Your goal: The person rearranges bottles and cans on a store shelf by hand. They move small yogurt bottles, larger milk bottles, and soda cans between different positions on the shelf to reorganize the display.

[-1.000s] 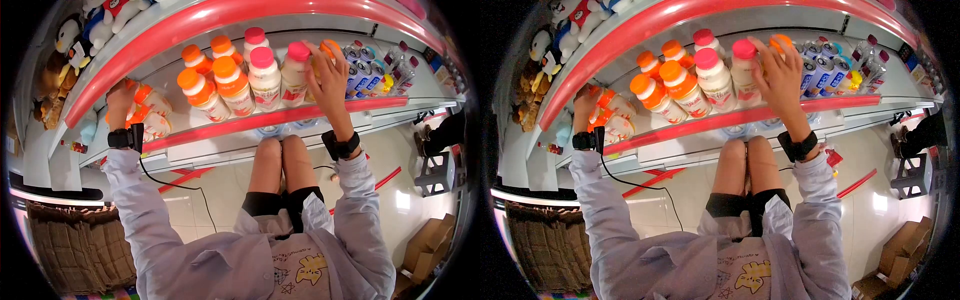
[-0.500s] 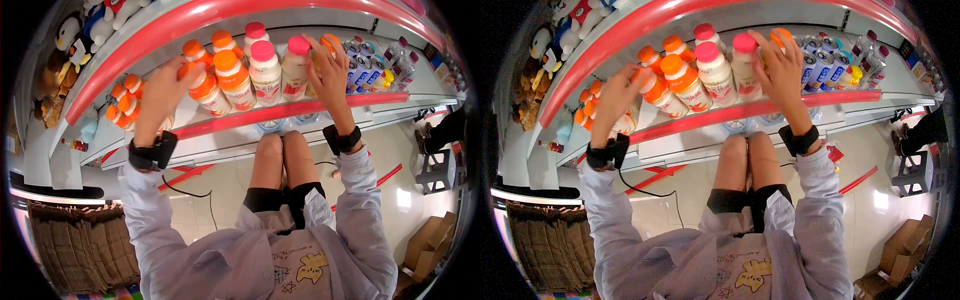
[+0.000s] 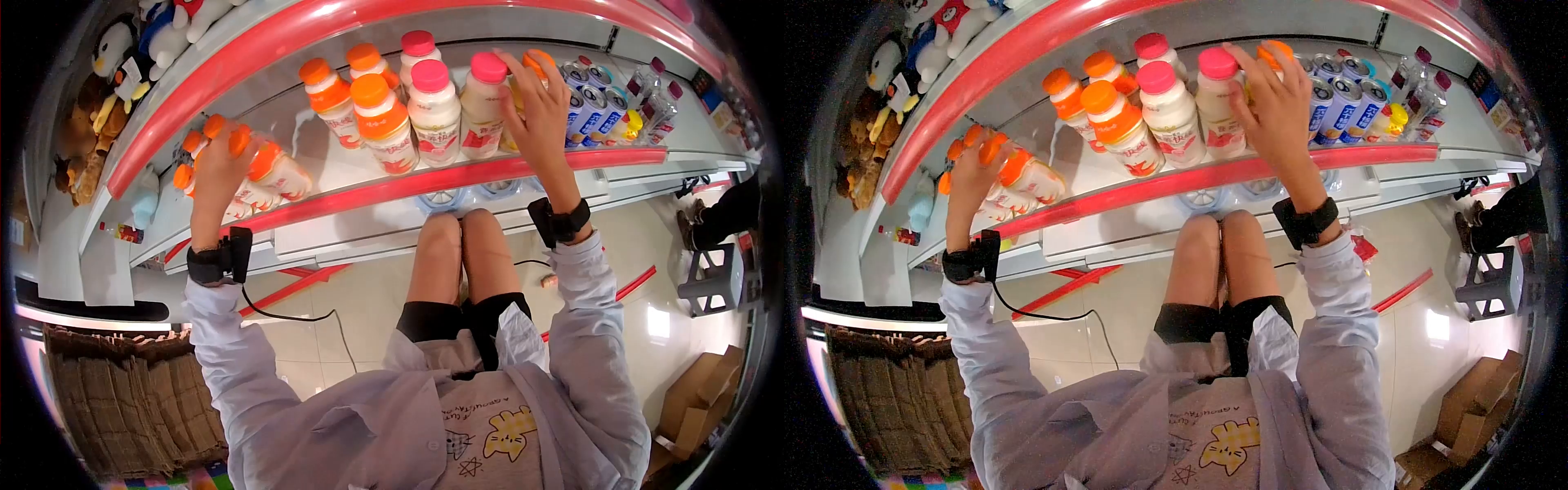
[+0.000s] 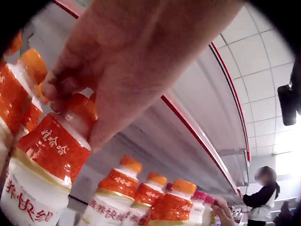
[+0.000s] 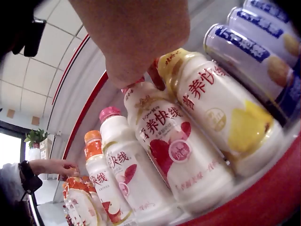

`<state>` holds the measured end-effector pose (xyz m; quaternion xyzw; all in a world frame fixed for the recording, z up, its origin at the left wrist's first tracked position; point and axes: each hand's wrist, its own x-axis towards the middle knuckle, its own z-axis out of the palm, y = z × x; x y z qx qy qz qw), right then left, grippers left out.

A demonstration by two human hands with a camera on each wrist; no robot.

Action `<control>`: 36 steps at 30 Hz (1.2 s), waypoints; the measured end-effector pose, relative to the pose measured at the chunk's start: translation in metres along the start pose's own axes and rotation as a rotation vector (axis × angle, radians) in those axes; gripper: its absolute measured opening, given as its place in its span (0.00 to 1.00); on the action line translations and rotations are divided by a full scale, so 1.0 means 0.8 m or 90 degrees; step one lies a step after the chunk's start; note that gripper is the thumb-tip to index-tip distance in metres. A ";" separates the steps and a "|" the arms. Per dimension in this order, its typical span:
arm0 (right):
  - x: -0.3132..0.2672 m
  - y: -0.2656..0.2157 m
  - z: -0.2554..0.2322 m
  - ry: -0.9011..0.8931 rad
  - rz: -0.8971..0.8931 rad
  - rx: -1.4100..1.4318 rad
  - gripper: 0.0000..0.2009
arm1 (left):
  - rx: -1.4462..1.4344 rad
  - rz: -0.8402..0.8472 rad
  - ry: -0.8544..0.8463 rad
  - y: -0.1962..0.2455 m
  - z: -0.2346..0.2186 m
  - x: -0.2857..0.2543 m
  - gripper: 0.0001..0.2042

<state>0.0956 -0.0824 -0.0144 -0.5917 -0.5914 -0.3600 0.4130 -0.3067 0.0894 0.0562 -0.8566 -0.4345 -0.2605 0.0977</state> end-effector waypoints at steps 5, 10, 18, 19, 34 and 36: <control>0.001 -0.003 0.000 -0.001 0.007 -0.001 0.24 | 0.024 -0.001 -0.027 -0.023 0.001 0.005 0.22; -0.002 0.003 0.005 0.003 -0.001 -0.007 0.24 | 0.140 0.080 -0.029 -0.005 -0.015 0.019 0.24; -0.002 -0.001 -0.001 -0.004 0.008 0.010 0.24 | -0.074 0.157 0.004 0.097 0.065 0.104 0.23; -0.001 -0.001 -0.002 -0.006 0.008 0.007 0.24 | -0.080 0.179 0.010 0.091 0.075 0.111 0.23; 0.000 -0.002 -0.002 -0.008 0.010 -0.005 0.24 | -0.009 -0.020 -0.111 -0.017 0.025 0.082 0.19; -0.001 -0.002 -0.002 -0.018 0.016 -0.005 0.24 | 0.016 0.020 -0.083 -0.039 0.035 0.086 0.18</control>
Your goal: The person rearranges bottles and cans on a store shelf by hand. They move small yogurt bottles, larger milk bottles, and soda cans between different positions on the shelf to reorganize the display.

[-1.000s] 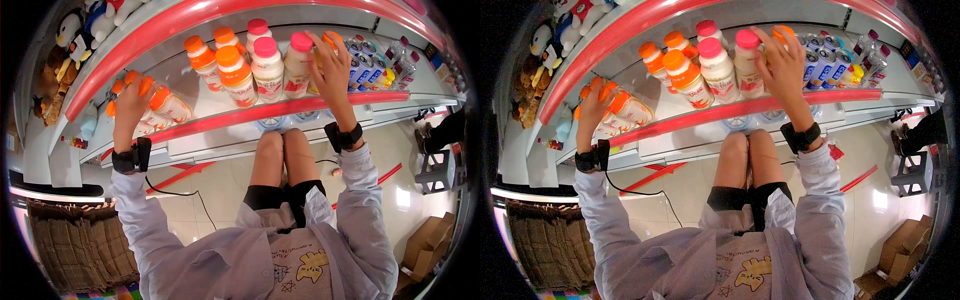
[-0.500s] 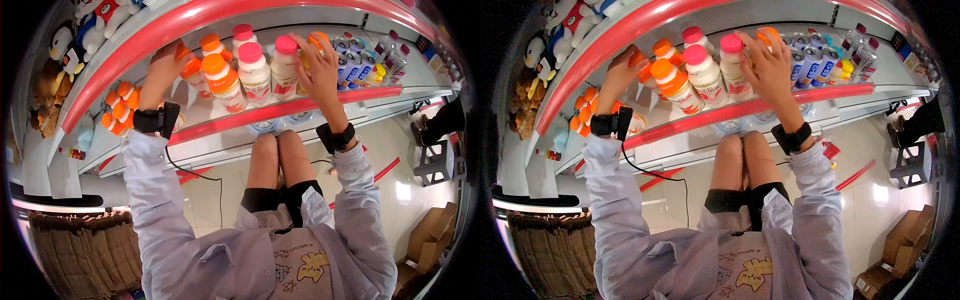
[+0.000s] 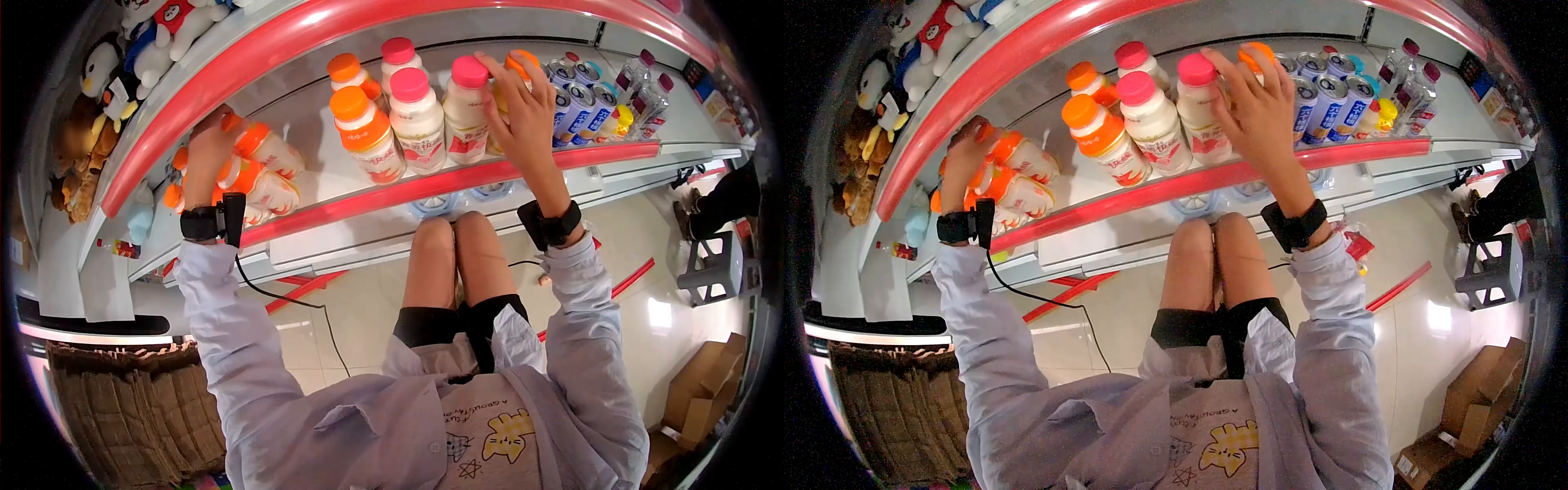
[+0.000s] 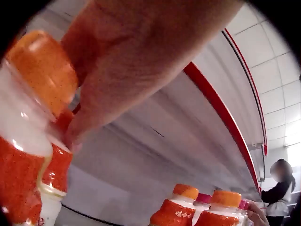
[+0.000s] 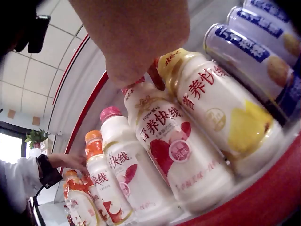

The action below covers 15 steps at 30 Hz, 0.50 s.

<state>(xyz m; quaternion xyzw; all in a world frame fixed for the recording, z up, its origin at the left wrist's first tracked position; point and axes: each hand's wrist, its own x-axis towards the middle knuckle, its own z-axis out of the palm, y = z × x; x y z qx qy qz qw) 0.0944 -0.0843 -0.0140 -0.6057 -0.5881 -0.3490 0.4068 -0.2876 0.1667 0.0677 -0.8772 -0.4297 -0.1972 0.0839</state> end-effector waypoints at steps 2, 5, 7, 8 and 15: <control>0.001 -0.001 -0.001 0.000 -0.001 0.002 0.24 | 0.018 0.026 0.009 -0.014 0.005 0.003 0.19; 0.001 -0.002 -0.002 -0.001 -0.002 0.002 0.23 | -0.005 0.030 0.002 -0.021 0.010 0.006 0.20; 0.002 -0.003 -0.003 -0.001 -0.003 0.003 0.23 | 0.033 0.006 0.016 -0.004 0.004 -0.002 0.20; 0.002 -0.003 -0.004 0.000 -0.004 0.006 0.23 | 0.053 -0.007 0.023 0.006 0.000 -0.008 0.21; 0.002 -0.003 -0.002 0.010 -0.008 0.015 0.23 | 0.236 0.075 0.175 0.061 0.007 -0.061 0.24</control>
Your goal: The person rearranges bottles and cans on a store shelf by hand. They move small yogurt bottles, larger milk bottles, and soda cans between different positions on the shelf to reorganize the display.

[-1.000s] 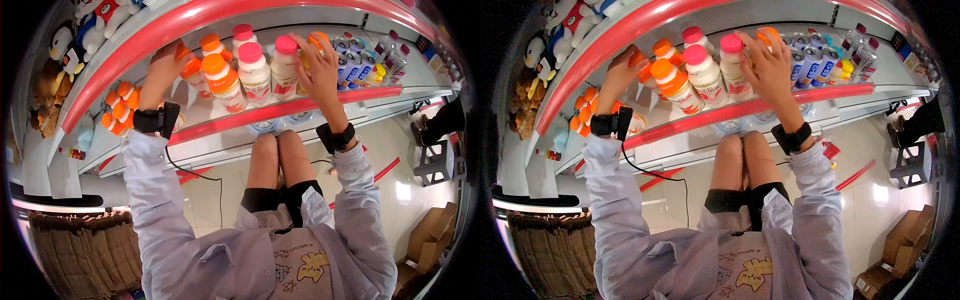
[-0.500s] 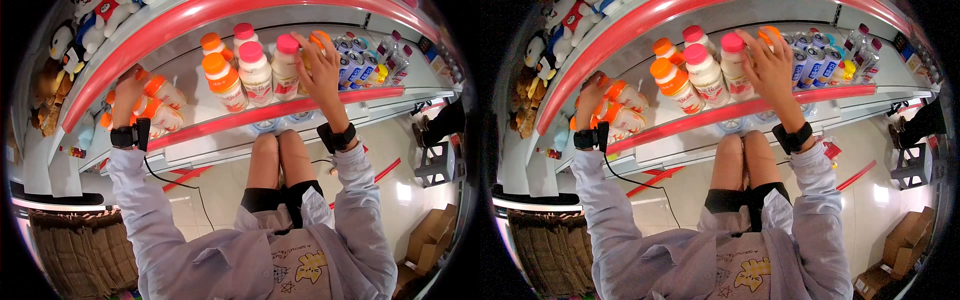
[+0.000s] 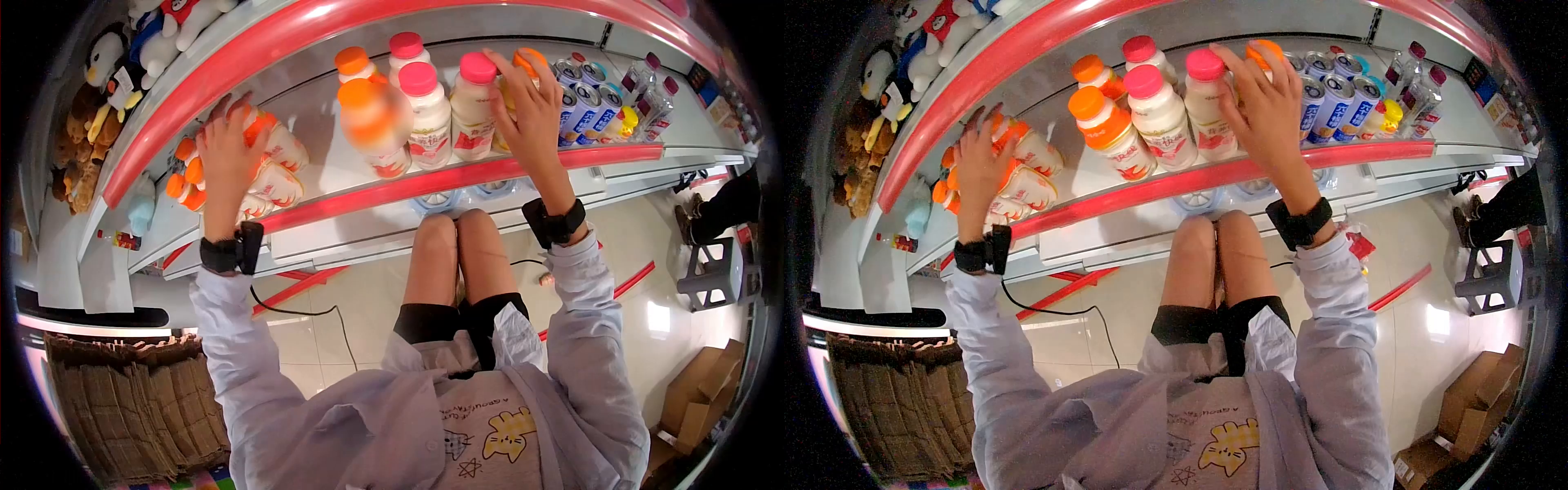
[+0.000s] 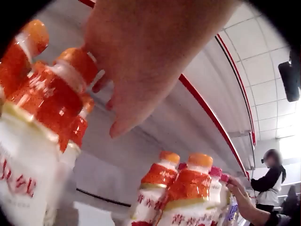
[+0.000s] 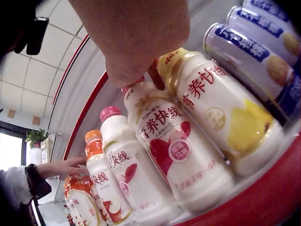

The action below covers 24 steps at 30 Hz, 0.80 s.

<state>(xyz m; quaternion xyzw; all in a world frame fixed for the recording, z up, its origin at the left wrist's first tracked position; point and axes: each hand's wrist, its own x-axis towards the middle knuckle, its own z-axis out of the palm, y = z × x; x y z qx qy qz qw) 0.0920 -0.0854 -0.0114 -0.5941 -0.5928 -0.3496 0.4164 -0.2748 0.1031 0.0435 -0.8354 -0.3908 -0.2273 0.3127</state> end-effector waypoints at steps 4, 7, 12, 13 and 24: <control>0.000 0.001 0.000 -0.002 -0.005 -0.003 0.24 | -0.035 0.053 -0.032 -0.001 0.005 -0.012 0.25; 0.001 0.001 0.001 -0.001 -0.005 -0.001 0.24 | -0.072 0.079 0.040 0.006 -0.003 -0.006 0.23; 0.002 -0.002 0.000 0.004 0.000 -0.002 0.24 | -0.417 0.024 -0.030 0.100 -0.064 0.028 0.21; 0.002 -0.002 0.000 0.002 -0.001 -0.002 0.24 | -0.461 0.022 -0.047 0.124 -0.070 0.032 0.21; 0.001 0.002 -0.002 0.002 -0.011 0.009 0.23 | -0.486 -0.089 -0.091 0.080 -0.045 0.019 0.18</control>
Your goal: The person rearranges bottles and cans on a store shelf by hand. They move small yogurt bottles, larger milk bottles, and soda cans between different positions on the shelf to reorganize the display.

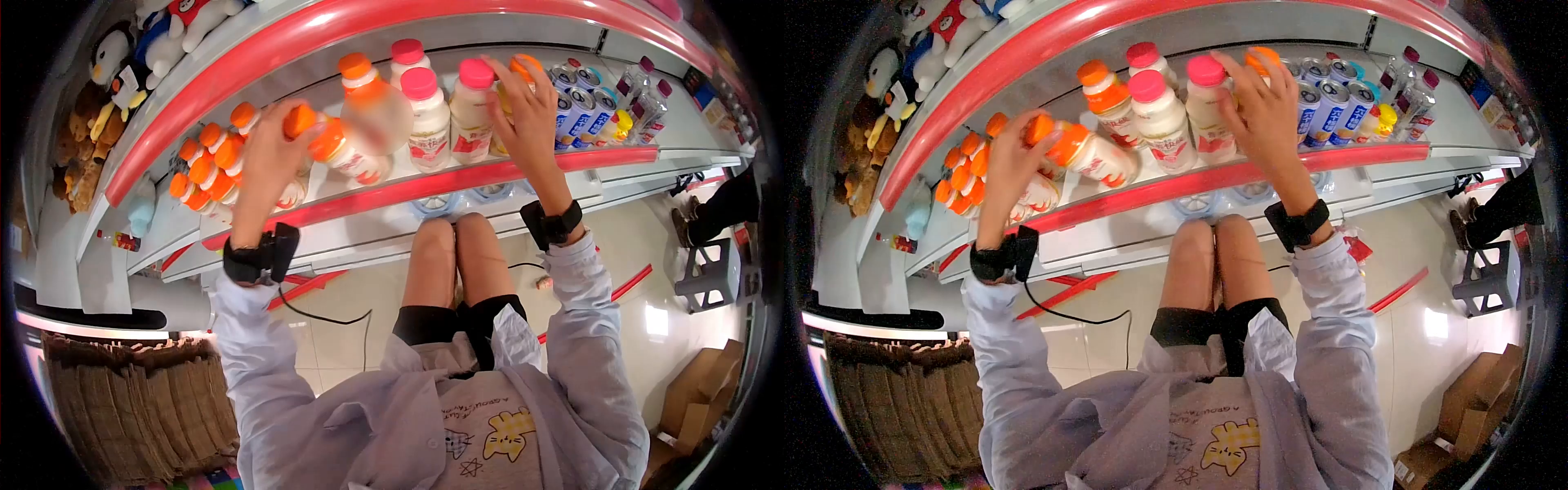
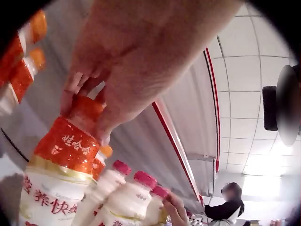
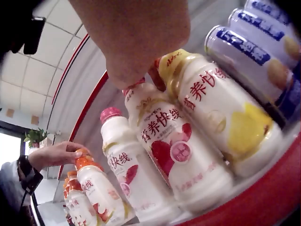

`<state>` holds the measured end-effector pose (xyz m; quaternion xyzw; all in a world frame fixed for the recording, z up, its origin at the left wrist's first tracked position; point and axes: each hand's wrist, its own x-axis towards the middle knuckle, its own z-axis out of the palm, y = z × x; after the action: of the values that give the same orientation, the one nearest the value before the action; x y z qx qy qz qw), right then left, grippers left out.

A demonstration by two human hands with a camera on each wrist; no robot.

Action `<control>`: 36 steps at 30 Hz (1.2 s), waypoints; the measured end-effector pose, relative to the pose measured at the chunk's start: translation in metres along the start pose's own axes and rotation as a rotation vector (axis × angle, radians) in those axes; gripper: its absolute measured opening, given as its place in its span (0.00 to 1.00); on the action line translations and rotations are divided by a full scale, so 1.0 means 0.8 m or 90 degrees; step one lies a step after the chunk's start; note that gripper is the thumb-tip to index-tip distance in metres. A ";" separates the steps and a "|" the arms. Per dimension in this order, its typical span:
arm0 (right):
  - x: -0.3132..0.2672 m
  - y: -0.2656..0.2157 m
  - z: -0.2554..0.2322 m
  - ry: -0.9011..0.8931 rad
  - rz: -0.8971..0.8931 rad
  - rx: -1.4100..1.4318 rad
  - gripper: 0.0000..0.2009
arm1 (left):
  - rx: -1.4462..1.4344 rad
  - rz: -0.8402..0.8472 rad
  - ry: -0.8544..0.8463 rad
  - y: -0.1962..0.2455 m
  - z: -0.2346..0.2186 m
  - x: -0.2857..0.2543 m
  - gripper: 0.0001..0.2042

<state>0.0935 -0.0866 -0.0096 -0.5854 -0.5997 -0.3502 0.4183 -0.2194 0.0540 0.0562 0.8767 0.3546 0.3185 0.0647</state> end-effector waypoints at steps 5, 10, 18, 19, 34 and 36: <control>0.000 -0.001 0.002 -0.007 0.009 -0.006 0.23 | 0.048 0.020 -0.005 -0.048 -0.036 -0.014 0.19; -0.002 -0.002 0.002 -0.005 0.014 -0.006 0.24 | 0.046 0.041 -0.026 -0.041 -0.045 -0.011 0.19; -0.004 0.003 0.008 0.007 0.012 -0.010 0.24 | 0.145 0.081 -0.040 -0.008 -0.025 0.051 0.25; -0.004 0.002 0.008 0.007 0.012 -0.010 0.24 | 0.109 0.064 -0.071 0.002 -0.008 0.066 0.25; -0.003 -0.001 0.004 0.000 0.010 -0.013 0.24 | 0.063 -0.035 -0.065 -0.051 0.003 0.064 0.22; -0.002 -0.002 0.002 -0.008 0.014 -0.013 0.24 | 0.108 -0.022 -0.045 -0.065 -0.004 0.060 0.19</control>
<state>0.0915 -0.0859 -0.0115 -0.5981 -0.5923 -0.3482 0.4125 -0.2257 0.1238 0.0657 0.8835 0.3928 0.2549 0.0082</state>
